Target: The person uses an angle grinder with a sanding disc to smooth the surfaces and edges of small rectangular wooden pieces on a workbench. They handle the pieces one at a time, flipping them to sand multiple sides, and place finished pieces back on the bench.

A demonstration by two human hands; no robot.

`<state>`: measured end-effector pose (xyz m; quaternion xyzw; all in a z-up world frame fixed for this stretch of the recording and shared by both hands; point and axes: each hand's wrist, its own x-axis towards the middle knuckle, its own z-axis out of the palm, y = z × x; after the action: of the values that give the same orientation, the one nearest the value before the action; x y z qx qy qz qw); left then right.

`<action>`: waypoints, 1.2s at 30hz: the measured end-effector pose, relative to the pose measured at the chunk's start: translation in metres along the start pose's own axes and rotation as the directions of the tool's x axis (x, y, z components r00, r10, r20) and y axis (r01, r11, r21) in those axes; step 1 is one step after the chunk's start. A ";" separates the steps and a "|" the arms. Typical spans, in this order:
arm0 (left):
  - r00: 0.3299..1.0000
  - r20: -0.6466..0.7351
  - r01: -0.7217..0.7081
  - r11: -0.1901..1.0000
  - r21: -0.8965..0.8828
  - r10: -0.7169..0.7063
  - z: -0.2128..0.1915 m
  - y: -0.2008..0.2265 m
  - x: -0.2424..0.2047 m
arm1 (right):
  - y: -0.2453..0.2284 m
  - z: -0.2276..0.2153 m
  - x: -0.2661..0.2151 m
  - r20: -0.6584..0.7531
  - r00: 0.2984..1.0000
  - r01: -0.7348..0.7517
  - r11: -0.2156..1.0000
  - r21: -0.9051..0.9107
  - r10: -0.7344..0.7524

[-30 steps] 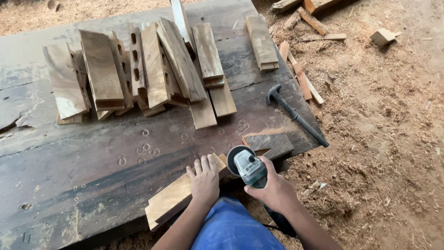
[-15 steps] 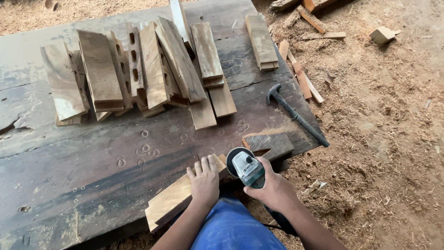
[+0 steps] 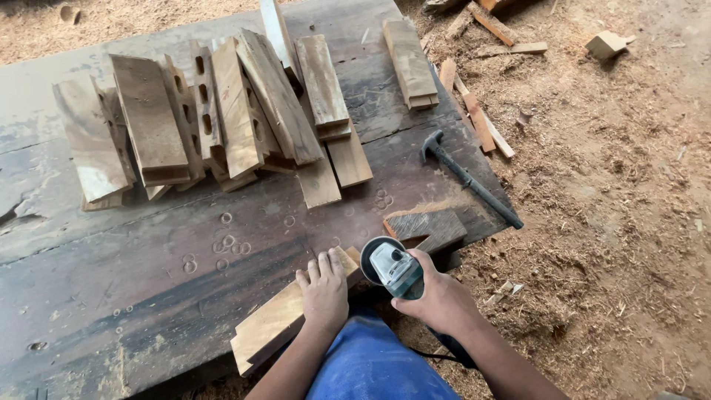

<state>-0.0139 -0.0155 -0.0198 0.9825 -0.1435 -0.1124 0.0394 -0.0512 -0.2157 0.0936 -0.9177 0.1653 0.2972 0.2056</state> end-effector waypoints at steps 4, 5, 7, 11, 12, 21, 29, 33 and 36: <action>1.000 -0.022 -0.002 1.000 0.000 0.002 0.003 -0.001 0.001 | 0.008 -0.005 0.001 -0.028 0.998 -0.051 0.998 0.028 0.052; 1.000 -0.028 -0.002 1.000 -0.003 0.002 0.003 -0.001 0.002 | 0.009 -0.007 0.002 -0.032 0.997 -0.068 0.997 0.040 0.070; 0.999 -0.032 -0.002 1.000 0.004 0.002 0.004 -0.001 0.002 | 0.009 -0.007 0.002 -0.046 0.998 -0.027 0.995 0.096 0.032; 1.000 -0.031 0.005 1.000 -0.023 -0.006 0.006 -0.001 0.003 | 0.006 -0.002 0.002 -0.024 1.000 0.020 0.993 0.115 -0.017; 0.999 -0.038 0.001 1.000 -0.021 -0.002 0.006 0.000 0.003 | 0.006 -0.001 0.002 -0.022 1.000 0.018 0.994 0.105 -0.016; 0.999 -0.044 -0.006 1.000 0.006 0.006 0.008 -0.002 0.003 | 0.010 0.004 0.003 0.014 1.000 -0.008 0.999 0.049 0.007; 0.994 -0.111 -0.010 1.000 -0.024 0.007 0.013 -0.003 0.002 | 0.009 0.007 -0.001 -0.017 1.000 -0.009 0.995 0.097 0.011; 0.996 -0.086 -0.028 1.000 0.001 0.028 0.016 -0.005 0.003 | 0.022 0.016 0.009 -0.060 0.998 0.013 0.991 0.136 -0.005; 0.980 -0.166 -0.096 0.992 0.080 0.108 0.013 -0.010 0.002 | 0.048 0.025 0.024 -0.117 0.992 0.075 0.950 0.304 -0.041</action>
<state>-0.0122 -0.0074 -0.0345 0.9806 -0.1939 -0.0208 0.0218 -0.0658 -0.2496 0.0468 -0.8937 0.1937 0.2107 0.3455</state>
